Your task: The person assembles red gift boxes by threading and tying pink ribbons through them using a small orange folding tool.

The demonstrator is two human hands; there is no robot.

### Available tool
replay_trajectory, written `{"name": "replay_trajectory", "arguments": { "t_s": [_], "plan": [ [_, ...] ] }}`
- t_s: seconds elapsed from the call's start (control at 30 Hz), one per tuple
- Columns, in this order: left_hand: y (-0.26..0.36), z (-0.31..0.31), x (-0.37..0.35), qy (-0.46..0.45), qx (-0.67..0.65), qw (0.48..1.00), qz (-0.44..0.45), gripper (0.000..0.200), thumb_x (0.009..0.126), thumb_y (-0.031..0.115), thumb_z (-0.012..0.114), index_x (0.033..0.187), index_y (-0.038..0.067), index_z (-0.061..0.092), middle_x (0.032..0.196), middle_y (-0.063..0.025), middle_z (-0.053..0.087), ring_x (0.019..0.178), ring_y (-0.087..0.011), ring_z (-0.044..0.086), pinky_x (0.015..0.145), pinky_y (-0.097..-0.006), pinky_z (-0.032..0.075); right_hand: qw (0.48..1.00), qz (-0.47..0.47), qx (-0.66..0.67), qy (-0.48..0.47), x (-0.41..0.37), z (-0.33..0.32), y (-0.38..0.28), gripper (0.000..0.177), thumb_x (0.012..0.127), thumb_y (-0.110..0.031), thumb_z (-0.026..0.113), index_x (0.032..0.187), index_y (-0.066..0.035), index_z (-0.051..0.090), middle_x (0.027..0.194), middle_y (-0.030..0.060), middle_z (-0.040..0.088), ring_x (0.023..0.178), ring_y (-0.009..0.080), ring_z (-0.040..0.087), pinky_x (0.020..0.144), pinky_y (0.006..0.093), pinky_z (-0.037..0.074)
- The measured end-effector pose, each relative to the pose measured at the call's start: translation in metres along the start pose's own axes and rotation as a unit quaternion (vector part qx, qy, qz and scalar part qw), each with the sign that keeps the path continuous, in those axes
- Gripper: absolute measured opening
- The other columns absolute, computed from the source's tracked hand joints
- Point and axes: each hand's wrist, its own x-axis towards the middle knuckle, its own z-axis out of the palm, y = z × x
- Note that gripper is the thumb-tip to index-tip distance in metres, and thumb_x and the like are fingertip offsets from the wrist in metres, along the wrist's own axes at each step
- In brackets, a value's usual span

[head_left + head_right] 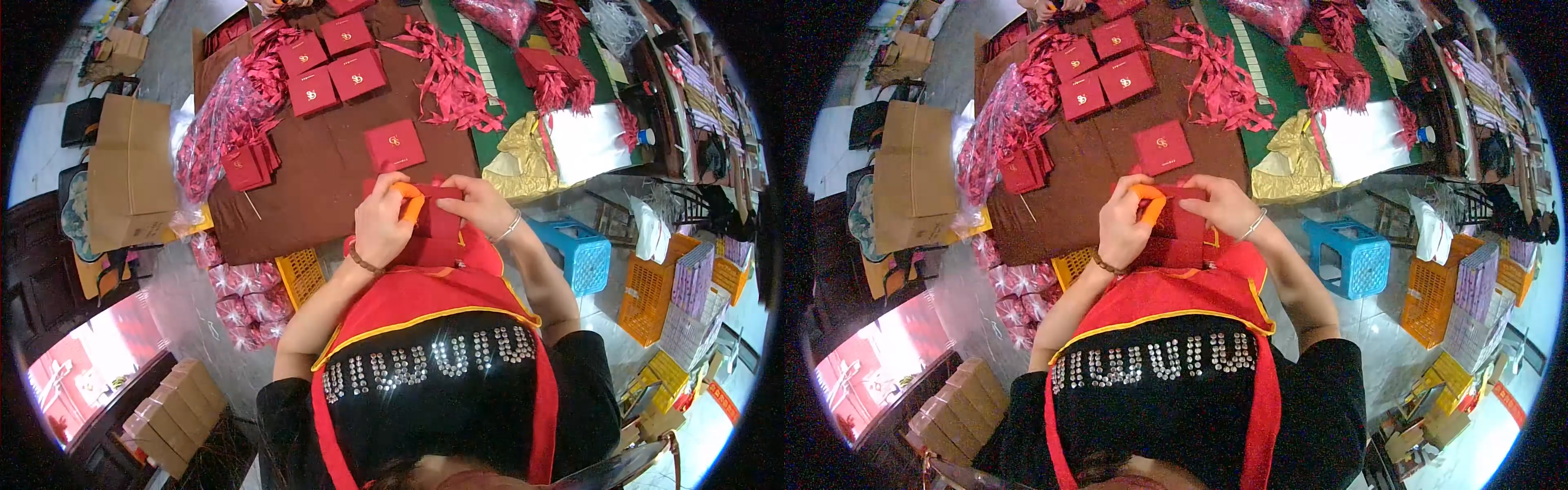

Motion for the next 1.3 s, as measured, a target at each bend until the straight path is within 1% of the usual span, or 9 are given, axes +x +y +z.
{"name": "replay_trajectory", "arguments": {
  "t_s": [0.1, 0.4, 0.5, 0.63, 0.7, 0.9, 1.1, 1.17, 1.3],
  "plan": [
    [0.001, 0.002, -0.001, 0.002, 0.028, 1.000, 0.007, 0.011, 0.072, 0.005, 0.062, 0.081, 0.002, 0.058, 0.092, -0.0079, 0.056, 0.068, -0.0233, 0.057, 0.060, -0.0296, 0.045, 1.000, -0.011, -0.012, 0.005, 0.000, 0.001, 0.002, 0.023, 0.080, -0.016, 0.060, 0.098, -0.003, 0.055, 0.066, -0.0020, 0.053, 0.053, 0.0033, 0.048, 0.045, 0.0188, 0.041],
    [-0.002, 0.017, -0.005, 0.078, 0.164, 0.966, 0.184, 0.019, 0.062, 0.000, 0.061, 0.079, 0.002, 0.055, 0.091, -0.0099, 0.056, 0.064, -0.0274, 0.055, 0.056, -0.0341, 0.044, 1.000, -0.020, -0.001, 0.003, 0.000, -0.002, 0.011, 0.028, 0.079, -0.017, 0.061, 0.101, -0.002, 0.054, 0.076, 0.0002, 0.054, 0.054, 0.0049, 0.047, 0.046, 0.0195, 0.040],
    [-0.005, 0.017, -0.004, 0.078, 0.161, 0.959, 0.221, 0.018, 0.061, 0.000, 0.062, 0.078, 0.001, 0.055, 0.089, -0.0111, 0.056, 0.063, -0.0270, 0.053, 0.055, -0.0334, 0.043, 0.996, -0.085, -0.034, 0.017, -0.001, -0.002, 0.016, 0.031, 0.078, -0.016, 0.062, 0.103, 0.000, 0.054, 0.074, 0.0039, 0.055, 0.053, 0.0082, 0.049, 0.044, 0.0231, 0.041],
    [0.000, 0.014, -0.005, 0.075, 0.180, 0.944, 0.267, 0.017, 0.062, 0.001, 0.062, 0.078, 0.001, 0.055, 0.086, -0.0118, 0.055, 0.063, -0.0262, 0.053, 0.055, -0.0331, 0.043, 0.999, -0.044, -0.005, 0.003, -0.010, -0.001, -0.002, 0.026, 0.078, -0.017, 0.062, 0.099, -0.003, 0.056, 0.082, -0.0008, 0.053, 0.063, 0.0043, 0.044, 0.055, 0.0199, 0.038],
    [-0.002, 0.014, -0.005, 0.076, 0.174, 0.945, 0.265, 0.016, 0.063, 0.001, 0.062, 0.077, 0.002, 0.054, 0.086, -0.0115, 0.055, 0.063, -0.0262, 0.053, 0.054, -0.0332, 0.043, 0.999, -0.011, 0.029, -0.007, -0.010, -0.001, -0.001, 0.026, 0.078, -0.017, 0.063, 0.098, -0.003, 0.056, 0.082, -0.0010, 0.053, 0.064, 0.0042, 0.044, 0.056, 0.0197, 0.037],
    [-0.002, 0.010, -0.008, 0.029, 0.168, 0.960, 0.220, 0.014, 0.065, 0.002, 0.062, 0.077, 0.002, 0.054, 0.084, -0.0103, 0.054, 0.061, -0.0267, 0.053, 0.053, -0.0343, 0.042, 0.991, -0.129, -0.016, 0.020, -0.006, 0.002, 0.013, 0.024, 0.078, -0.014, 0.063, 0.098, -0.003, 0.055, 0.078, -0.0013, 0.051, 0.059, 0.0027, 0.046, 0.051, 0.0174, 0.037],
    [-0.002, 0.009, -0.007, 0.021, 0.130, 0.978, 0.162, 0.012, 0.069, 0.003, 0.062, 0.078, 0.002, 0.054, 0.083, -0.0099, 0.053, 0.062, -0.0281, 0.053, 0.054, -0.0352, 0.043, 0.998, -0.057, 0.004, -0.010, -0.004, 0.001, 0.018, 0.020, 0.081, -0.014, 0.060, 0.097, -0.005, 0.055, 0.079, -0.0024, 0.053, 0.062, 0.0030, 0.050, 0.051, 0.0176, 0.040],
    [-0.004, 0.009, -0.008, 0.023, 0.077, 0.992, 0.100, 0.011, 0.070, 0.004, 0.062, 0.078, 0.002, 0.054, 0.083, -0.0101, 0.054, 0.065, -0.0292, 0.055, 0.056, -0.0355, 0.045, 0.986, 0.041, 0.154, -0.057, -0.007, 0.002, 0.015, 0.019, 0.084, -0.018, 0.056, 0.099, -0.006, 0.053, 0.081, -0.0028, 0.054, 0.066, 0.0036, 0.052, 0.053, 0.0183, 0.043],
    [0.002, 0.001, -0.007, 0.002, 0.102, 0.991, 0.088, 0.011, 0.071, 0.004, 0.062, 0.078, 0.002, 0.054, 0.083, -0.0104, 0.054, 0.067, -0.0293, 0.056, 0.057, -0.0351, 0.045, 0.988, 0.016, 0.141, -0.064, -0.008, 0.003, 0.017, 0.021, 0.087, -0.021, 0.052, 0.101, -0.006, 0.053, 0.082, -0.0030, 0.055, 0.070, 0.0039, 0.052, 0.055, 0.0188, 0.045]
  ]
}}
